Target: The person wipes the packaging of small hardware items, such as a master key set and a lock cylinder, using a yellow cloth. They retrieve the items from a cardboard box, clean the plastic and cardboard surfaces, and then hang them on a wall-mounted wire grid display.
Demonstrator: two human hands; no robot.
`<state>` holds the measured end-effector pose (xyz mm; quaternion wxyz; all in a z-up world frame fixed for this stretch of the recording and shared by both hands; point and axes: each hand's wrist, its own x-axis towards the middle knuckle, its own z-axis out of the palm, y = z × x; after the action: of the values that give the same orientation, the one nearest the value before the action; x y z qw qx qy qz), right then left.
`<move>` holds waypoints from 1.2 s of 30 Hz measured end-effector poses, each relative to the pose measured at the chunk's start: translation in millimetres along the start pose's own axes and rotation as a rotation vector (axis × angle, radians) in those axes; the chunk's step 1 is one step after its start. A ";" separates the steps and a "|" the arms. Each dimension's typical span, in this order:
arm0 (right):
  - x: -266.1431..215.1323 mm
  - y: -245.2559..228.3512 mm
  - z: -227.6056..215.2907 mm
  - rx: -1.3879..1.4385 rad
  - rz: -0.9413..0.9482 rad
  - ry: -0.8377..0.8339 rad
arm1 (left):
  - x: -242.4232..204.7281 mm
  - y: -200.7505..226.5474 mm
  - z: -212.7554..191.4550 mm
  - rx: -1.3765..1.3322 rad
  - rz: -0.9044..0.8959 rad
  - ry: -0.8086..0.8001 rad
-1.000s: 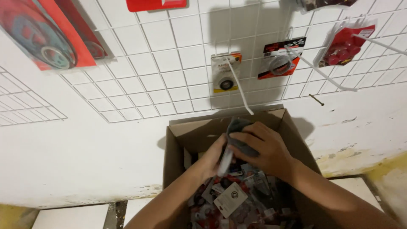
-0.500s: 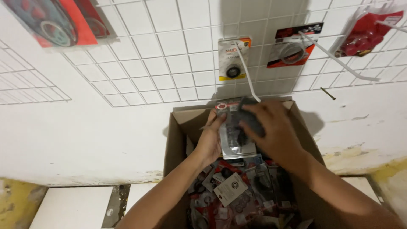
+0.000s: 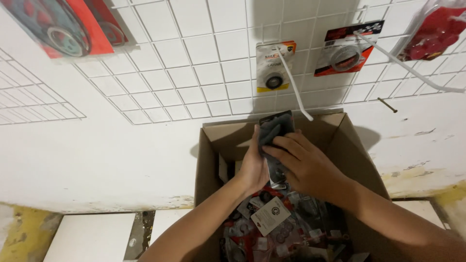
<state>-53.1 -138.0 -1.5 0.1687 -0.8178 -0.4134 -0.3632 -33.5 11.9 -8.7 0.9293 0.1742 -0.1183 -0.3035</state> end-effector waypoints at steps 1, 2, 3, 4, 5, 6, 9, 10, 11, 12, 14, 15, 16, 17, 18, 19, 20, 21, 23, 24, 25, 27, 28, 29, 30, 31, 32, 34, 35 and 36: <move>0.9 6.3 -2.3 0.008 0.002 0.000 | 3.2 2.9 -9.7 0.001 0.002 0.008; 1.6 12.5 -4.5 -0.055 0.015 0.001 | 6.0 5.7 -19.5 0.137 -0.008 0.012; 2.8 19.2 -6.9 -0.120 0.027 0.004 | 9.4 9.0 -29.0 0.275 -0.018 0.013; -1.9 23.2 -7.7 -0.114 0.027 0.006 | 7.7 8.0 -28.9 0.278 -0.017 0.019; -6.2 28.6 -10.2 -0.178 0.147 0.009 | 8.5 7.1 -27.9 0.329 -0.026 0.030; -10.5 33.9 -12.9 -0.242 0.267 0.013 | 9.3 6.1 -26.6 0.380 -0.035 0.041; -13.8 21.4 -8.8 -0.212 0.250 -0.005 | 0.6 5.7 12.0 0.520 -0.034 0.047; -12.3 14.2 -5.4 -0.217 0.251 -0.006 | 7.3 1.1 -4.2 0.518 -0.035 0.044; -11.4 5.5 -1.4 -0.143 0.196 -0.005 | 12.0 -4.0 -20.8 0.426 -0.016 0.068; -10.5 -3.1 2.8 -0.070 0.141 -0.004 | 16.7 -9.2 -37.6 0.334 0.003 0.093; -9.9 5.1 -1.0 -0.101 0.173 -0.022 | 11.1 -2.9 -18.3 0.362 -0.004 0.117; -8.7 8.4 -2.4 -0.133 0.205 -0.035 | 7.8 1.6 -8.1 0.394 -0.011 0.138; -10.8 12.9 -4.3 -0.128 0.209 -0.033 | 4.9 6.1 -2.6 0.397 -0.014 0.144; -12.3 18.7 -7.0 -0.199 0.241 -0.018 | 3.6 10.7 3.4 0.499 -0.089 0.208; -13.7 24.3 -9.7 -0.270 0.273 -0.002 | 2.2 15.3 9.4 0.600 -0.164 0.273; -15.0 20.9 -7.2 -0.272 0.274 -0.003 | 1.5 14.4 10.4 0.600 -0.166 0.270; -16.4 17.5 -4.4 -0.271 0.243 -0.010 | 0.8 13.5 11.1 0.537 -0.171 0.265; -18.9 13.4 -1.9 -0.268 0.212 -0.021 | -0.7 11.5 11.4 0.470 -0.177 0.261; -10.2 -4.1 -1.7 -0.211 0.171 -0.020 | 3.6 5.4 -10.9 0.405 -0.175 0.256; -6.2 -13.2 -1.4 -0.152 0.128 -0.013 | 4.9 1.8 -22.2 0.343 -0.170 0.253; -7.7 -7.7 -1.7 -0.147 0.131 -0.016 | 0.4 5.7 -12.6 0.341 -0.172 0.258; -9.3 4.7 -3.5 -0.197 0.203 -0.014 | -6.5 14.4 8.3 0.505 -0.182 0.161; -9.9 3.7 -3.8 -0.196 0.203 -0.014 | -7.2 14.8 4.7 0.505 -0.182 0.162; -10.5 3.1 -4.7 -0.191 0.175 -0.005 | -6.9 15.2 1.4 0.397 -0.205 0.170; -11.1 2.6 -5.8 -0.187 0.146 0.004 | -6.4 15.6 -1.7 0.289 -0.228 0.178; -16.9 1.4 -0.9 -0.190 0.145 0.005 | -3.9 15.3 -6.3 0.291 -0.228 0.175; -22.7 0.3 4.0 -0.197 -0.003 -0.039 | -1.2 15.1 -10.9 0.042 -0.279 0.153; -23.8 0.8 4.6 -0.202 -0.149 -0.079 | 3.1 17.6 -23.6 -0.206 -0.330 0.130; -19.8 2.2 0.1 -0.252 -0.142 -0.057 | 4.8 19.8 -32.1 0.044 -0.345 0.138; -15.8 3.7 -4.1 -0.301 -0.136 -0.036 | 6.4 22.2 -40.7 0.295 -0.358 0.143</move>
<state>-58.3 -151.3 -10.2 0.0121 -0.8103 -0.4116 -0.4170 -3.6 35.1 -36.3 0.8312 0.3472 -0.0623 -0.4298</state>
